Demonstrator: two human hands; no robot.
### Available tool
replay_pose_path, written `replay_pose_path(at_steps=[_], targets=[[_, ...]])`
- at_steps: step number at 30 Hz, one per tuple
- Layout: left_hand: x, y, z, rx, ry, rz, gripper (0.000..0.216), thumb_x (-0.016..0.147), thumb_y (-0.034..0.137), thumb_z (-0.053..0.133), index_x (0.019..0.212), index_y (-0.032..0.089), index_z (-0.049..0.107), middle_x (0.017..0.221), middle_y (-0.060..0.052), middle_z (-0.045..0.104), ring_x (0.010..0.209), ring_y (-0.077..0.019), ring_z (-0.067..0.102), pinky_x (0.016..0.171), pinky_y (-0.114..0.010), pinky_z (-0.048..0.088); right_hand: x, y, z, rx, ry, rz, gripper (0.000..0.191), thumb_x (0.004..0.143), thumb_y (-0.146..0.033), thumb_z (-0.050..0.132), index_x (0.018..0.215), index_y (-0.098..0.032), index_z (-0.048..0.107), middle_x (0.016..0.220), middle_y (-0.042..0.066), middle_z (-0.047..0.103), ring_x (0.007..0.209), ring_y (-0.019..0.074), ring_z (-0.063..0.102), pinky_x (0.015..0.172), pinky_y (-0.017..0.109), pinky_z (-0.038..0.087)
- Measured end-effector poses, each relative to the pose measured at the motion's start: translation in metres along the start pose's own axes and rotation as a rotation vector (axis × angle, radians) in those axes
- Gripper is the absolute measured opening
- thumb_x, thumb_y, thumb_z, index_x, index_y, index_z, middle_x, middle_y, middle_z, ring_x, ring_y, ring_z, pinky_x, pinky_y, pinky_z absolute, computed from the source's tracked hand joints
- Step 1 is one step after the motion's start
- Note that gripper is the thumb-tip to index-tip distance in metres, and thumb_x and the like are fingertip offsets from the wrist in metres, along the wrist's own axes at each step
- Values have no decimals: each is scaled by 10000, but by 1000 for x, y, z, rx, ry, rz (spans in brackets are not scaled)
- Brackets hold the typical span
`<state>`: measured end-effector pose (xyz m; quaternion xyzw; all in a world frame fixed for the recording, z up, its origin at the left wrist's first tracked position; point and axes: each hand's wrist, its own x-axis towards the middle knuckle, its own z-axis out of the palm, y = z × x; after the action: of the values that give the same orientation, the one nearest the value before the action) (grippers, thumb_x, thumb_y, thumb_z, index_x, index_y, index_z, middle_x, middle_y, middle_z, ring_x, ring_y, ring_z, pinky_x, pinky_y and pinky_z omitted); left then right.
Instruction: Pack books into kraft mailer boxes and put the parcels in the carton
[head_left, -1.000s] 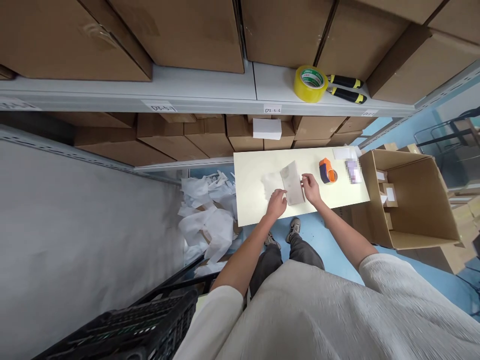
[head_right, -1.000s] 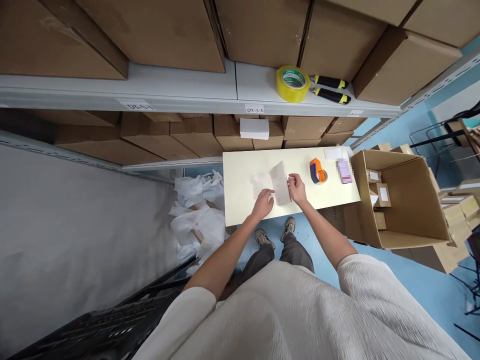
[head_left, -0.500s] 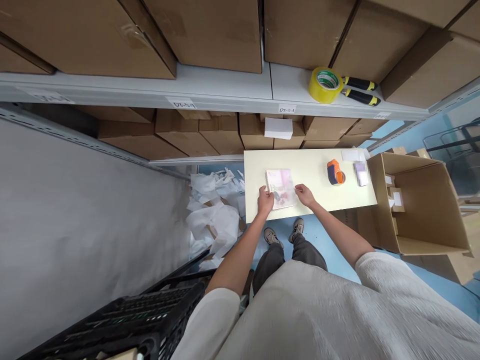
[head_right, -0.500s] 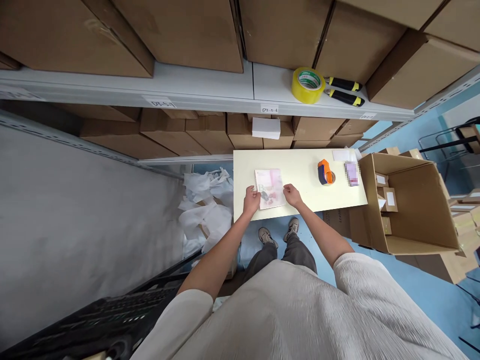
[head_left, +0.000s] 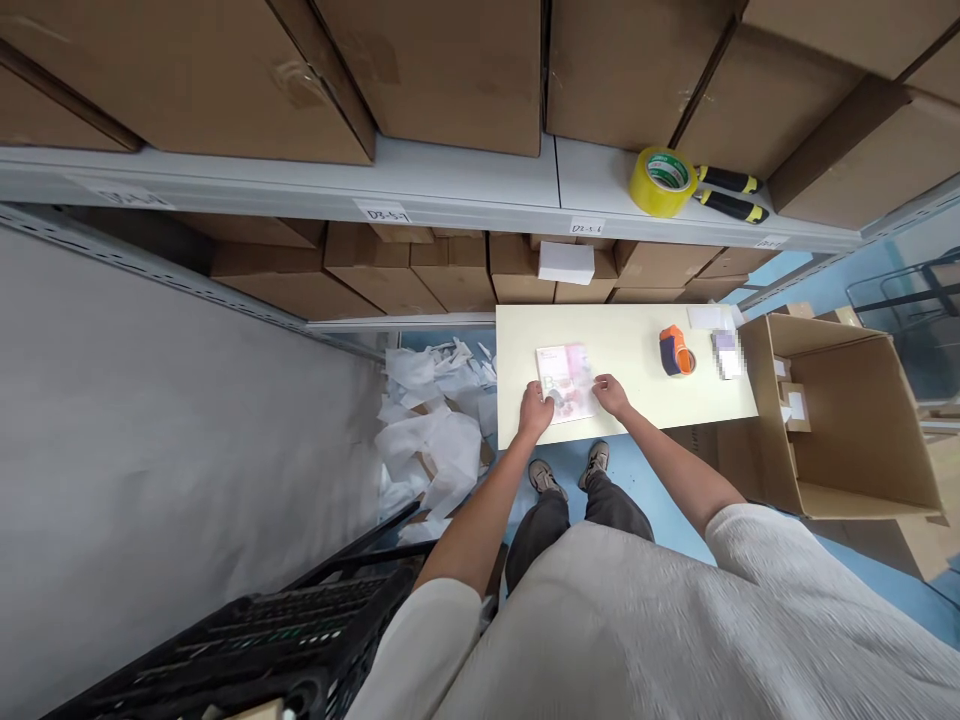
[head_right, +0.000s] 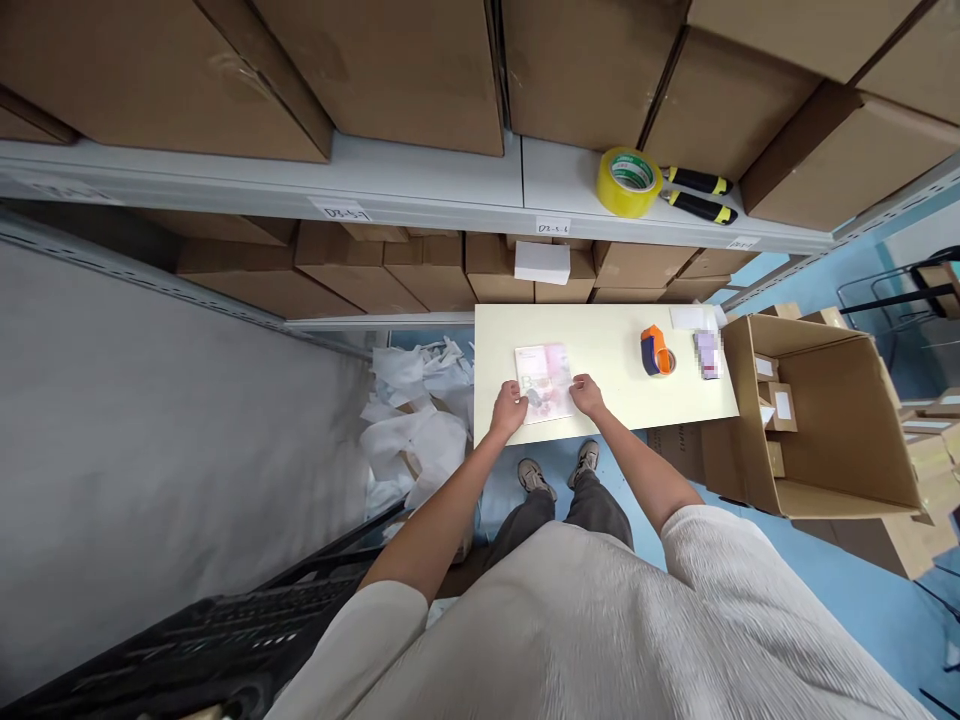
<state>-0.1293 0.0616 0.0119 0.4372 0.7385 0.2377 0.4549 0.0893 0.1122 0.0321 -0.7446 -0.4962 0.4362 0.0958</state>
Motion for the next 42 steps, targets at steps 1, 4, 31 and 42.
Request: replay_pose_path(at_steps=[1,4,31,42], targets=[[-1,0,-1,-13,-22,8,475,936,176,593,1408,196,537,1421,-166,672,1290,-274,689,1126,-417,540,1,-1,0,-14,6,12,389,876,-260,556,1247,-219,666,1052,47,749,940,238,727,897,370,592],[-2,-2,-2,-30,-46,18,486,936,193,608,1415,213,531,1445,-159,672,1282,-274,695,1121,-422,550,3,-5,2,-54,32,29,386,855,-240,584,1224,-215,693,1041,56,762,965,241,734,893,350,586],[64,21,-58,44,296,57,509,886,120,622,1380,241,621,1442,-117,648,1450,-277,568,1278,-435,430,90,-105,41,101,-168,-59,55,752,-186,606,758,-227,569,693,-36,590,669,139,565,626,229,456],[64,-1,-58,231,78,113,581,907,133,633,1486,186,607,1616,-164,576,1534,-328,514,1300,-473,406,110,-127,63,-106,-113,-111,72,778,-207,588,810,-228,649,734,-14,621,742,171,613,667,248,477]])
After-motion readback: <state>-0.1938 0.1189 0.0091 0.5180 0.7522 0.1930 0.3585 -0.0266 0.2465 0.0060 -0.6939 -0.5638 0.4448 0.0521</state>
